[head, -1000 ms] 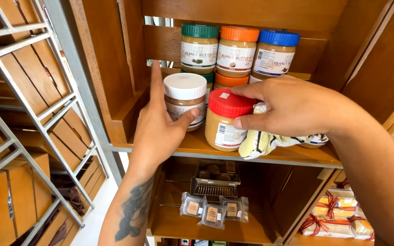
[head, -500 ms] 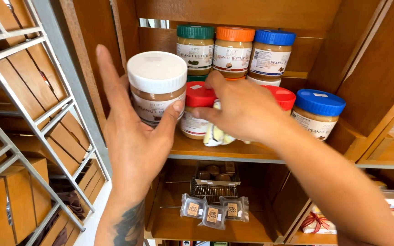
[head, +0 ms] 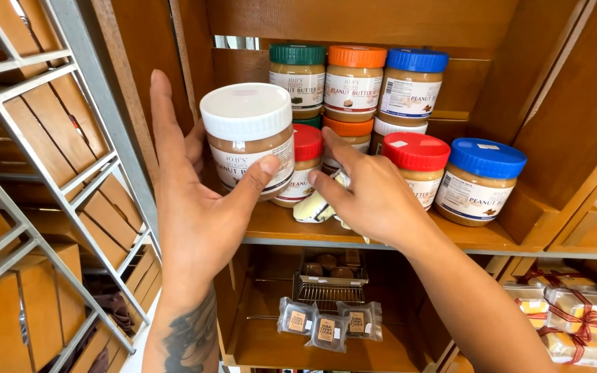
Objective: Wiping peanut butter jars with a cloth and arranging them on wooden display shelves.
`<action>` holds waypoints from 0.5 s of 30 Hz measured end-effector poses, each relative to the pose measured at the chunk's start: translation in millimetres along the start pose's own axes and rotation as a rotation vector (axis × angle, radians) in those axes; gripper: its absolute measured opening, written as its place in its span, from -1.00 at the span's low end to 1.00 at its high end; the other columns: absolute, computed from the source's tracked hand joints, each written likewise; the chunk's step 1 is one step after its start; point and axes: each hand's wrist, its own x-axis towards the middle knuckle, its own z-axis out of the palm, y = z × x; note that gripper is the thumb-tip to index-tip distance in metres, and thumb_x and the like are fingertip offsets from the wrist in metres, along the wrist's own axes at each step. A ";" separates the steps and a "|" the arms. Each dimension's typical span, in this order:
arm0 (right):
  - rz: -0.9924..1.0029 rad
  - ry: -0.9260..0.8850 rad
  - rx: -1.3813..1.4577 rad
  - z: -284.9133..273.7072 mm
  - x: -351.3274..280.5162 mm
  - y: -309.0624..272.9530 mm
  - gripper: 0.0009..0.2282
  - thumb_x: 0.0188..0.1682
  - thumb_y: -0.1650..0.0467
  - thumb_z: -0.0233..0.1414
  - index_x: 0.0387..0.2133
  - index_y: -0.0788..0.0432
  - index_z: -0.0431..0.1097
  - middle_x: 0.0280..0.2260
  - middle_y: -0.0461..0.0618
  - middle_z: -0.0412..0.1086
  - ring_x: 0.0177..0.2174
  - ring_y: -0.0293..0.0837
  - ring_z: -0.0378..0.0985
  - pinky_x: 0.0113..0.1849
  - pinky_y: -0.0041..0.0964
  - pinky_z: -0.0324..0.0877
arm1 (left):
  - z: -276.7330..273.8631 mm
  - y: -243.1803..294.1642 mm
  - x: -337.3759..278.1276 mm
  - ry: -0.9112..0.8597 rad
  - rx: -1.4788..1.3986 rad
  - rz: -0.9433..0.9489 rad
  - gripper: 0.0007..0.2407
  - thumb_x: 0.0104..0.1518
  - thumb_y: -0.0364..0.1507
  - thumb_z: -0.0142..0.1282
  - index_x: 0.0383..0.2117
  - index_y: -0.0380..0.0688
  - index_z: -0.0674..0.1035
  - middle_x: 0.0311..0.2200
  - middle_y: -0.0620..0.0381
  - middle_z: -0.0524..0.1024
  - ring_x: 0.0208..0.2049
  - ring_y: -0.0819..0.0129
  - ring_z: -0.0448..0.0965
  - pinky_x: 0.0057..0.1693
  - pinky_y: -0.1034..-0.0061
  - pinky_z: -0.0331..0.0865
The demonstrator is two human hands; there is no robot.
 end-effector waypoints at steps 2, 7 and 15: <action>-0.082 0.018 0.009 -6.5 -7.7 0.6 -0.47 -0.05 0.31 0.04 0.19 0.36 0.26 -0.06 0.23 0.51 -0.41 0.08 0.66 -0.34 -0.08 0.51 | 0.1 1.3 1.1 -0.013 -0.030 -0.014 -0.13 0.07 -0.62 0.33 0.40 -0.18 -0.15 0.44 -0.40 0.08 0.37 -0.18 0.40 0.34 0.21 0.45; -0.102 0.012 0.034 -46.0 -27.2 7.2 -0.65 -0.06 0.38 0.08 0.03 0.13 0.49 -0.24 -0.02 0.65 -0.68 -0.24 0.60 -0.65 -0.42 0.48 | 0.1 0.6 2.7 -0.066 -0.185 -0.061 -0.15 0.05 -0.67 0.25 0.41 -0.12 -0.13 0.34 -0.47 0.28 0.24 -0.10 0.56 0.27 0.26 0.52; 0.251 0.101 -0.375 -110.3 -35.7 35.7 -0.71 -0.08 0.41 0.13 -0.07 0.09 0.57 -0.22 -0.07 0.61 -0.56 0.03 0.59 -0.46 -0.09 0.46 | 9.1 -6.4 -1.7 -0.183 -0.295 -0.181 -0.13 0.01 -0.53 0.28 0.41 -0.05 -0.12 0.23 -0.52 0.35 0.20 -0.18 0.56 0.17 0.02 0.57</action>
